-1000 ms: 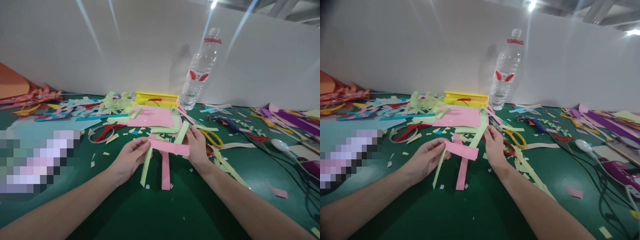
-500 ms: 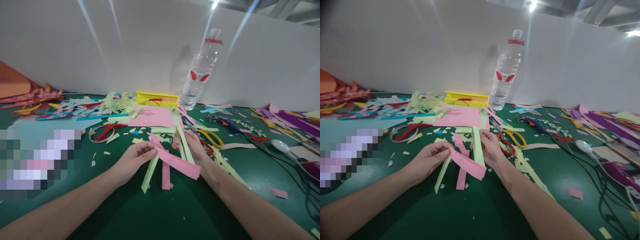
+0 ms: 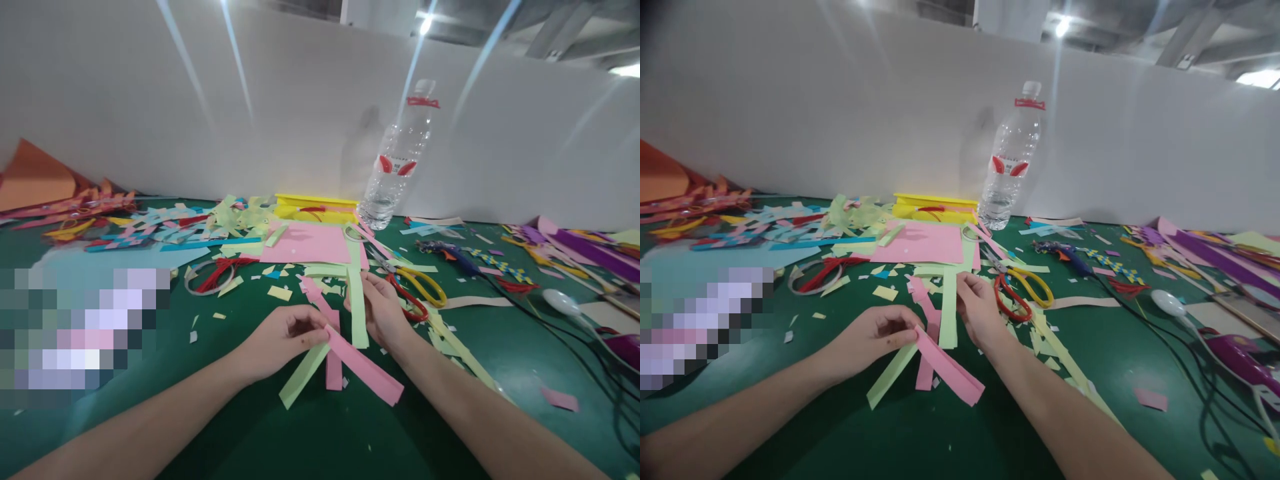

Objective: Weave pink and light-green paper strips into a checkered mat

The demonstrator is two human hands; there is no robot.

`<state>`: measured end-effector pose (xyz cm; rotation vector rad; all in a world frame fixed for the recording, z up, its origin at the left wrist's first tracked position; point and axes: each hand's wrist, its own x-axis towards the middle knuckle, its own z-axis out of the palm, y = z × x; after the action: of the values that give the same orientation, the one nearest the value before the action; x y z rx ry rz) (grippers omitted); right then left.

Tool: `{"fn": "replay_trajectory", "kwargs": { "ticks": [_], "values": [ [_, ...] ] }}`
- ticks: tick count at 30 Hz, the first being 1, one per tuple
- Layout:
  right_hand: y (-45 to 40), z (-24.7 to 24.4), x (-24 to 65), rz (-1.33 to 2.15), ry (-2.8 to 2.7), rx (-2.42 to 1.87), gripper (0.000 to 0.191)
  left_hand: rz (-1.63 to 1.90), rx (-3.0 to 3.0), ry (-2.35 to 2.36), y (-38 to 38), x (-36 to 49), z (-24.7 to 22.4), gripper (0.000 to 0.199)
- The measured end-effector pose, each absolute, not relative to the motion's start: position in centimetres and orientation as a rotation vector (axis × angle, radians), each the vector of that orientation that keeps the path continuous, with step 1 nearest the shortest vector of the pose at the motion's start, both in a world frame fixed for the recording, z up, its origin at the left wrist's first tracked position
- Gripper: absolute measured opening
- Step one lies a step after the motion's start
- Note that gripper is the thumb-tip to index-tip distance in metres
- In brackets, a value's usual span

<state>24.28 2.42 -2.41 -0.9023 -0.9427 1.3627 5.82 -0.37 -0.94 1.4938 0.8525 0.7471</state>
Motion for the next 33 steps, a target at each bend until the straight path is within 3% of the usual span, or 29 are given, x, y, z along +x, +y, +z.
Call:
{"fn": "replay_trajectory", "kwargs": {
  "ticks": [33],
  "values": [
    [1.9, -2.9, 24.7, 0.787, -1.261, -1.080, 0.020, 0.805, 1.427, 0.852, -0.2, 5.7, -1.4, 0.012]
  ]
}}
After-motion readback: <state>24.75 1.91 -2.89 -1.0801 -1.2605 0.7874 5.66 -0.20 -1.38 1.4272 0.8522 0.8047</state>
